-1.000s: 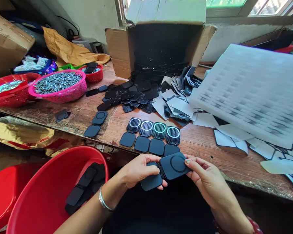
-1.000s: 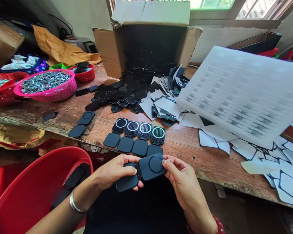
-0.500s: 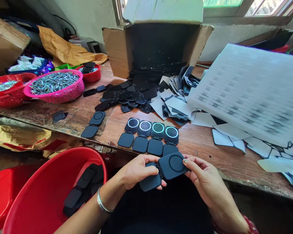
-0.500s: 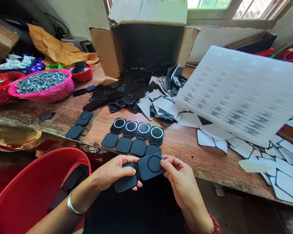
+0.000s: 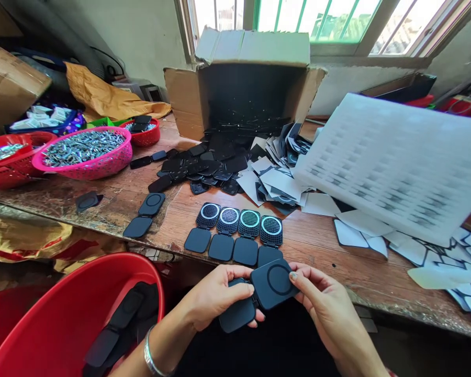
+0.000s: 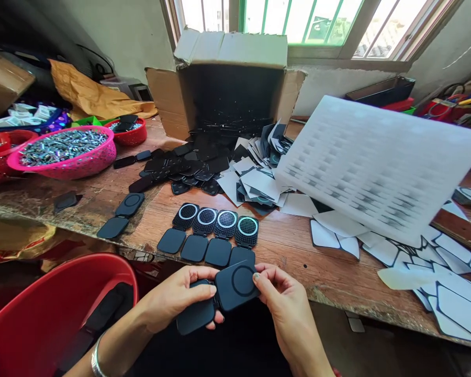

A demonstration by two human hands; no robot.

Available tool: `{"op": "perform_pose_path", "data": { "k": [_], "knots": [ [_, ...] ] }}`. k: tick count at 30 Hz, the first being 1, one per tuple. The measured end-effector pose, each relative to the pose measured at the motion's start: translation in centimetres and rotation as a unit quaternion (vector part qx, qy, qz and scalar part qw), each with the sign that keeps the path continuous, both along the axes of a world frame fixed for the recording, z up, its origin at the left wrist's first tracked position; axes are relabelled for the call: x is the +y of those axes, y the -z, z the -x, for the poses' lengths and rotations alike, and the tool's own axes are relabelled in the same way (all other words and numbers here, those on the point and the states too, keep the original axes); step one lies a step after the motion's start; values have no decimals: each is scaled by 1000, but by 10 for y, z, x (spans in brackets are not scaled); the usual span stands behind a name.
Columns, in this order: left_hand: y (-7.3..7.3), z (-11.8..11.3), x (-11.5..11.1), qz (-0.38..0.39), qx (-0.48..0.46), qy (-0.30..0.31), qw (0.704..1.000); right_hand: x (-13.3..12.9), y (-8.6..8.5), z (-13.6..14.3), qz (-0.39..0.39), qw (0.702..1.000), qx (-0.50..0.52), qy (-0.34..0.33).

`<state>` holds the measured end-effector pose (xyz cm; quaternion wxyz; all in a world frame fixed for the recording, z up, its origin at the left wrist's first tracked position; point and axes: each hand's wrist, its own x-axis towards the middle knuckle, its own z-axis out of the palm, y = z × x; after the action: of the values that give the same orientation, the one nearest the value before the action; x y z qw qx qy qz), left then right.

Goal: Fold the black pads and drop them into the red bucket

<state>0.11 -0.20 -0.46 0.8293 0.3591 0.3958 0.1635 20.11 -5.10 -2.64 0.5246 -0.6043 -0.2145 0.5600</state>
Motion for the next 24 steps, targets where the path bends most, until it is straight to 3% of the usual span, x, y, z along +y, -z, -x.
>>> {"op": "perform_pose_path", "data": {
  "k": [9, 24],
  "knots": [
    [2, -3, -6, -15, 29, -22, 999, -5, 3, -1, -28, 998, -47, -10],
    [-9, -4, -11, -56, 67, -29, 996, -10, 5, 1, -69, 993, -94, 2]
  ]
}}
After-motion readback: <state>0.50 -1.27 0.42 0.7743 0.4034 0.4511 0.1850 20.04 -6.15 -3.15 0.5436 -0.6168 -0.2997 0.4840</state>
